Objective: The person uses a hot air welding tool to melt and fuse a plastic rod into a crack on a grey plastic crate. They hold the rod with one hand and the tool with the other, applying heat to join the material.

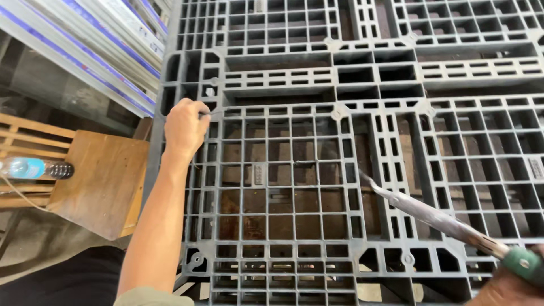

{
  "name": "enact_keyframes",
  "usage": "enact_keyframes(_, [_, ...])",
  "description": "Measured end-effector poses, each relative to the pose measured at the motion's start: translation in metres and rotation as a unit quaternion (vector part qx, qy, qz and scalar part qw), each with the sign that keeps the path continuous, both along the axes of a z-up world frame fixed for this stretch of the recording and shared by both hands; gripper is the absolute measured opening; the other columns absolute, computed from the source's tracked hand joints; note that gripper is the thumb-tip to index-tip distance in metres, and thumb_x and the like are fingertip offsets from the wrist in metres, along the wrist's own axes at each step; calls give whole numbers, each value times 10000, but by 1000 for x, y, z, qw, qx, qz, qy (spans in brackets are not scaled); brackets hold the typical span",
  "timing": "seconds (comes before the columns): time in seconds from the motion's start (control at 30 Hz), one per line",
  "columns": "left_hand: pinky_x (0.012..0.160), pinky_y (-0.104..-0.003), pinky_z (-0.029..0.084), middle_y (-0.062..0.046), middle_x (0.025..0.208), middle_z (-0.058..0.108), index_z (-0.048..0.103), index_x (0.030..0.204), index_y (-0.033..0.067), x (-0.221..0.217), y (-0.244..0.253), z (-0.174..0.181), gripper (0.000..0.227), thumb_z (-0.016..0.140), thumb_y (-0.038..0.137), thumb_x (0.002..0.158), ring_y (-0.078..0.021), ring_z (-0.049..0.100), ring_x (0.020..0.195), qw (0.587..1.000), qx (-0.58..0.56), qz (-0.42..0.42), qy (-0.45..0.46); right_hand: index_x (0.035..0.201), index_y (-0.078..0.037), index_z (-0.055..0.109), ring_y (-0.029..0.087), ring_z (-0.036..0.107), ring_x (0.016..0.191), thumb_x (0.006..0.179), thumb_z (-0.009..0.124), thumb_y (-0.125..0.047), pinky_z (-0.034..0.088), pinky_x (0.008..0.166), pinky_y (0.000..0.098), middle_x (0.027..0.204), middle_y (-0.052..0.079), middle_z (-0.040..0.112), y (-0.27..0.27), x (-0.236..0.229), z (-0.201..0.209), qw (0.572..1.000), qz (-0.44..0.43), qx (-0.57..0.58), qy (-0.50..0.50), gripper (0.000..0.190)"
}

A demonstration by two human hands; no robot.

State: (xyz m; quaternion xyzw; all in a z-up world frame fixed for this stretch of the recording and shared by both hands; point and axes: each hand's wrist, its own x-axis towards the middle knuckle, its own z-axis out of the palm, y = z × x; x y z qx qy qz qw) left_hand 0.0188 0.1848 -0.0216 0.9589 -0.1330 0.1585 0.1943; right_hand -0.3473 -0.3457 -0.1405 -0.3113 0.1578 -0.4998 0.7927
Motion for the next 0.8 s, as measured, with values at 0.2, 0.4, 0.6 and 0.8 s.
enact_keyframes(0.2, [812,-386,572,-127,1021,714,774,1022,31,-64,-45,26,152,741,83,882,-302,722,919,977,-104,-167,79,1082,-70,513,204,620,655,1071,604,-96,588,676,381,830,101,600,52,24,35,992,73,-75,-64,96])
enact_keyframes(0.4, [788,-370,585,-123,1042,663,751,1036,9,-96,-89,26,144,696,27,904,-295,707,880,948,-70,-288,120,1085,-69,511,208,621,651,1067,606,-88,587,672,384,829,103,600,99,58,80,975,119,-154,-110,99])
enact_keyframes(0.6, [847,-386,579,-114,1022,625,732,982,12,-89,-111,24,214,646,-109,828,-309,650,977,939,21,-342,43,1088,-67,509,212,622,646,1064,608,-81,587,668,387,828,105,600,133,93,110,958,145,-207,-134,103])
enact_keyframes(0.8, [853,-382,582,-110,1001,602,685,823,13,-86,-128,32,114,651,-96,815,-296,631,1022,931,114,-332,104,1091,-66,507,216,623,642,1060,610,-74,586,665,391,827,107,601,151,101,127,954,152,-231,-118,108])
